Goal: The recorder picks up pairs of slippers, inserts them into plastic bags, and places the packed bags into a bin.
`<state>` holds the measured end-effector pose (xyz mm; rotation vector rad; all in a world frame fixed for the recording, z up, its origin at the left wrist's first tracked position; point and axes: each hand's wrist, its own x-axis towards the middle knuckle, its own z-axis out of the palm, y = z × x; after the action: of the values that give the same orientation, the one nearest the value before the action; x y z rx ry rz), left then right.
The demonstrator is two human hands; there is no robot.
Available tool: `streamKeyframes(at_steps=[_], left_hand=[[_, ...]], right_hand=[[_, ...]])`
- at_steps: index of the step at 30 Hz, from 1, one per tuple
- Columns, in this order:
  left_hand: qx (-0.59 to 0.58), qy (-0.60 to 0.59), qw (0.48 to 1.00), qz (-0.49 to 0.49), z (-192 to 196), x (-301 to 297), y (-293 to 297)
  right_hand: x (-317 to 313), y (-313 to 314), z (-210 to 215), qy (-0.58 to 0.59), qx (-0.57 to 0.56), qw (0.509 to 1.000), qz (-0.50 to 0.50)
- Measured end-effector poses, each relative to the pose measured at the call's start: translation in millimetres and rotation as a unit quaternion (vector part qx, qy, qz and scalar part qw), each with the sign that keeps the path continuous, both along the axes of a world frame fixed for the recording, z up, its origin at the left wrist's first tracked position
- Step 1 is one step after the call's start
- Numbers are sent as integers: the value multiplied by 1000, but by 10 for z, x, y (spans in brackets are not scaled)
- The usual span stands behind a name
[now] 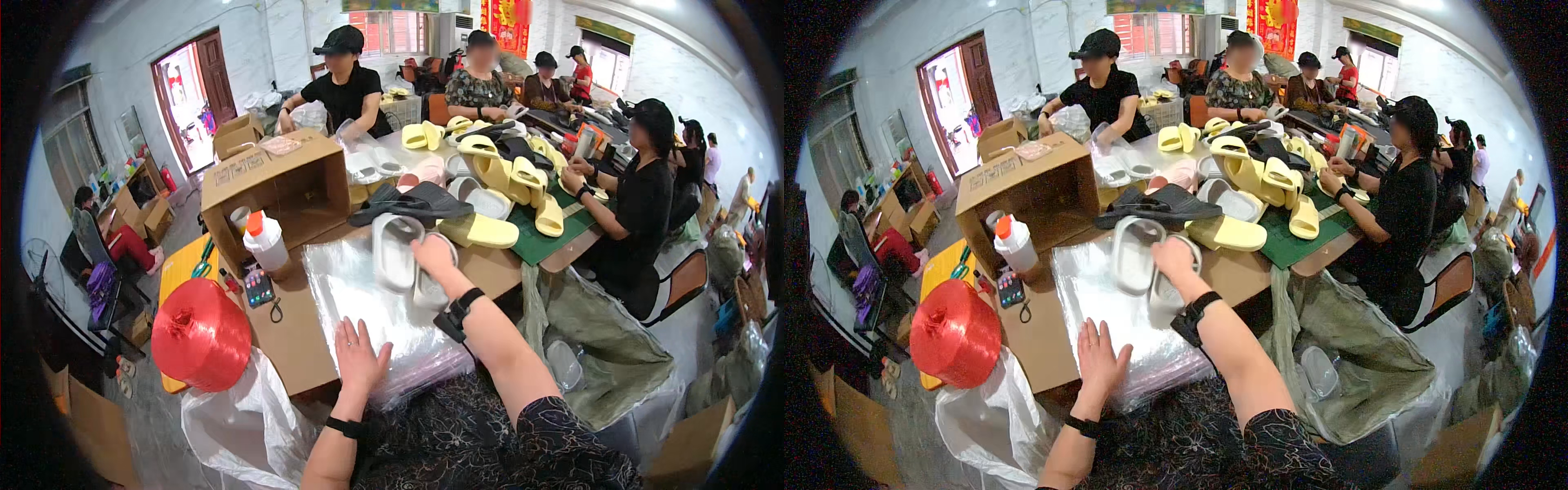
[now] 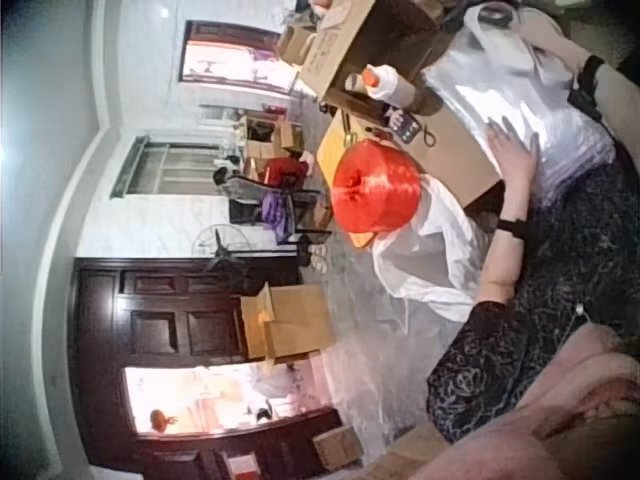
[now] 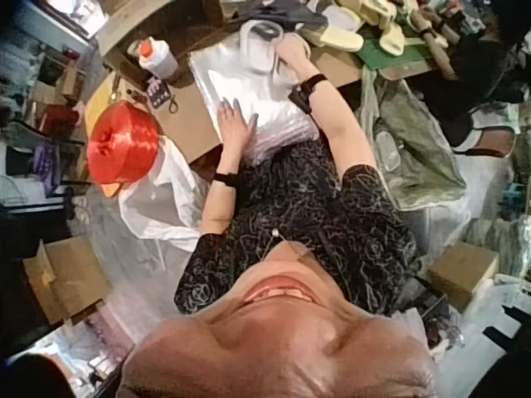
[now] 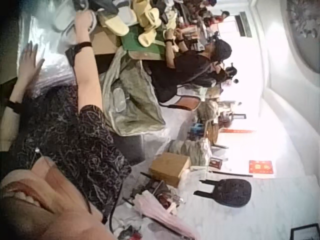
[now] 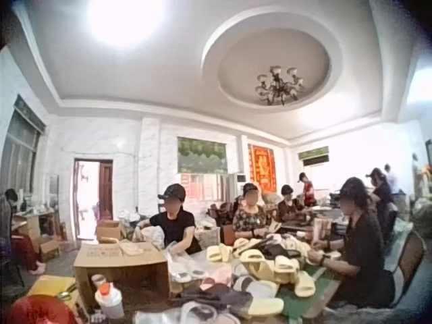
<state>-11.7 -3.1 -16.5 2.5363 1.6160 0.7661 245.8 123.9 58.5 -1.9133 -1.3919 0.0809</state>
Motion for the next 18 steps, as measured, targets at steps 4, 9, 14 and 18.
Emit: streamKeyframes(at_steps=[4,9,14,18], left_hand=[[13,-5,1000,-13,-72,1,51],[4,-11,1000,-12,-34,-41,25],[9,-11,1000,-18,14,-45,43],[-2,10,999,-33,70,-98,49]], right_hand=[[258,-22,-88,-29,-57,998,14],[52,-746,-22,20,-101,993,55],[126,-1647,-181,99,-5,992,75],[73,-2244,37,263,58,963,-3]])
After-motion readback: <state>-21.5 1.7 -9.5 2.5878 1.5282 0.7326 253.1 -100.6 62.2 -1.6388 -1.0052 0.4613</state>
